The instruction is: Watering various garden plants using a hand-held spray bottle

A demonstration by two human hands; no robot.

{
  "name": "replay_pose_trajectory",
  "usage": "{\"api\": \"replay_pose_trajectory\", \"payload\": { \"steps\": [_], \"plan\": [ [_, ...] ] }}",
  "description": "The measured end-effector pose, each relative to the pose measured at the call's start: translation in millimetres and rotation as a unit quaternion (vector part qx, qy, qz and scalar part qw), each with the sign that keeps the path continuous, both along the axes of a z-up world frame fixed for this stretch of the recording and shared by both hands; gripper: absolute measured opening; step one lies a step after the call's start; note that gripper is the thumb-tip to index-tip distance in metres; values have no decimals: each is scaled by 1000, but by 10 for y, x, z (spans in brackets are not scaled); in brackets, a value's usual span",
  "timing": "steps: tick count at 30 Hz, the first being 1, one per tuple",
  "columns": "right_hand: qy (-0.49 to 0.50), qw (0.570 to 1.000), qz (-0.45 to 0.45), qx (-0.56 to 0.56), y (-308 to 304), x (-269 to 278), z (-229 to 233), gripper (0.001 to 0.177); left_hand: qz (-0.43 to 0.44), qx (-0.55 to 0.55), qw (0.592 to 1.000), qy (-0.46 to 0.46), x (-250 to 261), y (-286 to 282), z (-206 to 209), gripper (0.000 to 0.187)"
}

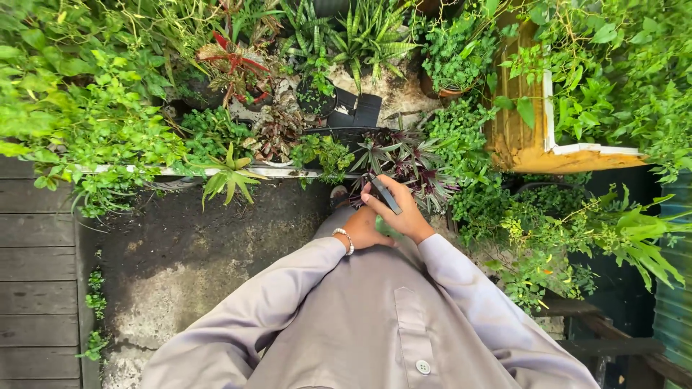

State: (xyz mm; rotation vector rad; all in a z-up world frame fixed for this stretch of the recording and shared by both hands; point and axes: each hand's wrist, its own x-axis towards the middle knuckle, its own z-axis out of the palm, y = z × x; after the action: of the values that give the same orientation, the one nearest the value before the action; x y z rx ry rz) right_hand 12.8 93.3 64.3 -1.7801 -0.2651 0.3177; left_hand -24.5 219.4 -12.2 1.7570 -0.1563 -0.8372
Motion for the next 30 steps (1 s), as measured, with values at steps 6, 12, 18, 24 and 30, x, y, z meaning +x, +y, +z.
{"api": "replay_pose_trajectory", "payload": {
  "steps": [6,12,18,24,30],
  "plan": [
    [-17,999,-35,1,-2,-325,-92,11,10,-4,1000,-28,-80,61,460,74],
    [-18,993,-117,-6,-72,-959,-356,14,-15,-80,996,21,-788,32,97,72],
    [1,981,-189,38,71,-1530,-454,15,-107,-12,993,55,-1041,186,438,75],
    [2,973,-221,65,306,-1648,-407,11,-161,108,981,1,-1079,346,661,75],
    [-36,977,-207,44,720,-1475,-329,10,-76,109,991,8,-1053,675,542,70]
  ]
}}
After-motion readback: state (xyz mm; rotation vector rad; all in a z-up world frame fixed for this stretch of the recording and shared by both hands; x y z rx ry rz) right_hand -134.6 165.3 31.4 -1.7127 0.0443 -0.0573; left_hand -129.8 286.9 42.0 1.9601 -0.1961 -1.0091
